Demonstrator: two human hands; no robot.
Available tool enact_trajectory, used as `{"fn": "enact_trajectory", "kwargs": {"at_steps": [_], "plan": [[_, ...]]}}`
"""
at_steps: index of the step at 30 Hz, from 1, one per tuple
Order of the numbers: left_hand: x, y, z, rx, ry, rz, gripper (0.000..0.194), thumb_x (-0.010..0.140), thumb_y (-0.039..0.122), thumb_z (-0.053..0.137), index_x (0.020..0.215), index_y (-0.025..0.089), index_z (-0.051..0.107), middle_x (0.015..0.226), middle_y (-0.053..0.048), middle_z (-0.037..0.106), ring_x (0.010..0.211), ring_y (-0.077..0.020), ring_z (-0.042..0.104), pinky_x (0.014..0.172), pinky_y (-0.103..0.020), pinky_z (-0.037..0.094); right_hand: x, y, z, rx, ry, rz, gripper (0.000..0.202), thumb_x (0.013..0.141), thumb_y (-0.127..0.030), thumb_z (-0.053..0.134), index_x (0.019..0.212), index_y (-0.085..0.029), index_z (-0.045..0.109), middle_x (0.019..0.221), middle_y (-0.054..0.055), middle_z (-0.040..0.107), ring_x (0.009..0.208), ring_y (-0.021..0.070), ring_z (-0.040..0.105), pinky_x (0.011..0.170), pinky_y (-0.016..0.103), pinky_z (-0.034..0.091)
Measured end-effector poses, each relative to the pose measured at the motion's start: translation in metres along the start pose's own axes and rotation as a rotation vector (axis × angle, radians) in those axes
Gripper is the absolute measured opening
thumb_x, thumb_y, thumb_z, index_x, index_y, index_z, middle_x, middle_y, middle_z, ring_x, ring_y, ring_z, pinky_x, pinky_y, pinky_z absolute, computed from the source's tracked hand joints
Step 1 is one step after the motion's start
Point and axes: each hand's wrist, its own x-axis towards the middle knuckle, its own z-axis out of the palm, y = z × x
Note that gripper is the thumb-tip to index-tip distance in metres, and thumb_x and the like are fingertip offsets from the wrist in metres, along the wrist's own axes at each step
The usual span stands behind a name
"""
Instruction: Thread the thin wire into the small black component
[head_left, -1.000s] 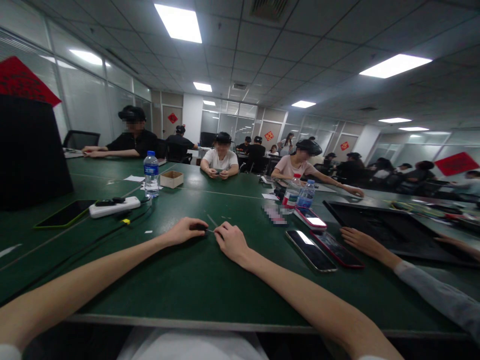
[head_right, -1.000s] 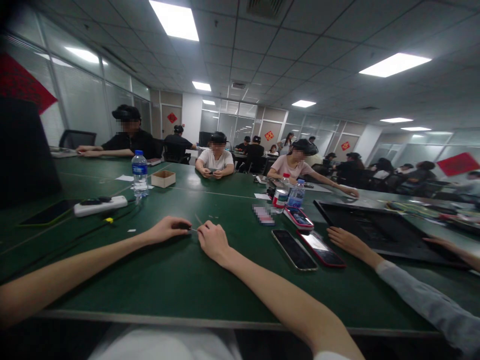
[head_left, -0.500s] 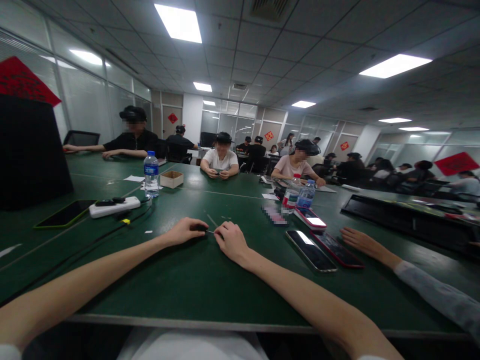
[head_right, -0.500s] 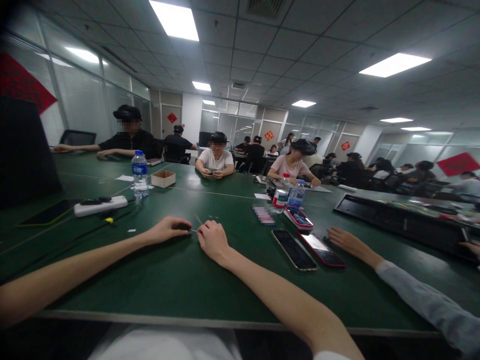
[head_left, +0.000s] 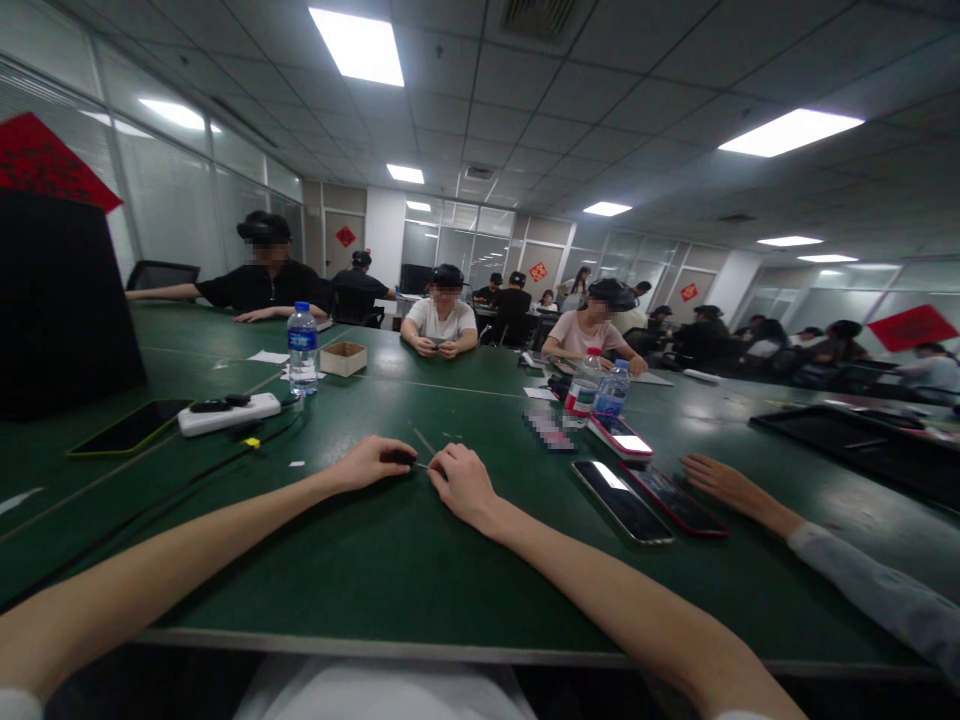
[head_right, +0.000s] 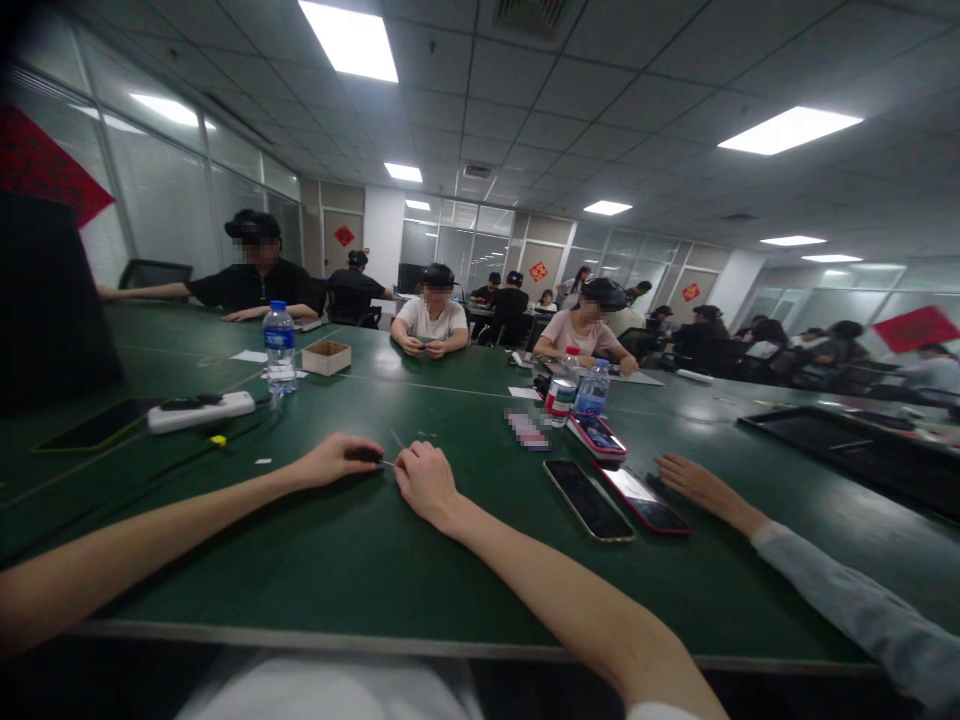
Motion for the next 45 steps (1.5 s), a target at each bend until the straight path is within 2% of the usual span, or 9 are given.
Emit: {"fn": "enact_trajectory", "kwargs": {"at_steps": [13, 19, 26, 32, 38, 41, 45], "plan": [[-0.001, 0.002, 0.0, -0.021, -0.027, 0.001, 0.039, 0.076, 0.04, 0.064, 0.11, 0.021, 0.066, 0.108, -0.004, 0.068, 0.094, -0.0208, 0.062, 0.087, -0.033, 0.047, 0.001, -0.002, -0.004, -0.016, -0.016, 0.007, 0.011, 0.088, -0.026, 0.056, 0.083, -0.018, 0.06, 0.092, 0.006, 0.057, 0.087, 0.0175, 0.052, 0.076, 0.029, 0.041], [-0.001, 0.005, -0.002, -0.121, 0.0, -0.057, 0.043, 0.076, 0.045, 0.064, 0.111, 0.019, 0.065, 0.103, -0.005, 0.068, 0.085, -0.0187, 0.063, 0.076, -0.029, 0.049, 0.0, -0.002, -0.004, -0.007, 0.023, 0.015, 0.012, 0.089, -0.026, 0.053, 0.085, -0.017, 0.059, 0.093, 0.006, 0.057, 0.087, 0.0179, 0.052, 0.075, 0.03, 0.04], [-0.005, 0.01, -0.005, -0.161, -0.09, -0.059, 0.05, 0.076, 0.048, 0.064, 0.116, 0.018, 0.063, 0.099, -0.006, 0.069, 0.073, -0.0158, 0.06, 0.062, -0.024, 0.046, 0.001, 0.0, -0.002, -0.001, 0.059, 0.01, 0.008, 0.088, -0.025, 0.056, 0.085, -0.017, 0.057, 0.092, 0.005, 0.058, 0.086, 0.0173, 0.052, 0.074, 0.029, 0.037], [-0.007, 0.017, -0.006, -0.14, -0.176, -0.011, 0.043, 0.074, 0.046, 0.066, 0.108, 0.02, 0.068, 0.1, -0.005, 0.07, 0.085, -0.0193, 0.062, 0.073, -0.027, 0.048, 0.001, 0.002, 0.001, -0.012, 0.038, -0.003, 0.01, 0.087, -0.028, 0.059, 0.087, -0.018, 0.059, 0.092, 0.005, 0.058, 0.088, 0.0175, 0.051, 0.075, 0.029, 0.036], [-0.009, 0.023, -0.006, -0.127, -0.207, -0.005, 0.037, 0.075, 0.045, 0.067, 0.102, 0.02, 0.069, 0.097, -0.004, 0.07, 0.084, -0.0186, 0.063, 0.074, -0.026, 0.048, 0.001, 0.0, -0.003, 0.029, 0.003, -0.053, 0.012, 0.088, -0.03, 0.058, 0.089, -0.018, 0.061, 0.092, 0.005, 0.059, 0.09, 0.0175, 0.053, 0.077, 0.03, 0.037], [-0.007, 0.019, -0.005, -0.15, -0.187, -0.032, 0.04, 0.075, 0.046, 0.066, 0.103, 0.019, 0.068, 0.095, -0.004, 0.07, 0.081, -0.0182, 0.063, 0.071, -0.026, 0.047, 0.001, 0.0, -0.003, 0.025, 0.02, -0.053, 0.014, 0.088, -0.032, 0.056, 0.092, -0.019, 0.06, 0.093, 0.005, 0.059, 0.09, 0.0178, 0.052, 0.077, 0.03, 0.036], [-0.004, 0.011, -0.003, -0.167, -0.059, -0.077, 0.044, 0.074, 0.05, 0.065, 0.104, 0.017, 0.067, 0.089, -0.004, 0.07, 0.073, -0.0166, 0.061, 0.064, -0.025, 0.045, 0.0, -0.002, -0.001, 0.003, 0.042, -0.009, 0.019, 0.089, -0.033, 0.053, 0.1, -0.019, 0.058, 0.099, 0.006, 0.059, 0.093, 0.0192, 0.051, 0.079, 0.031, 0.036]]}}
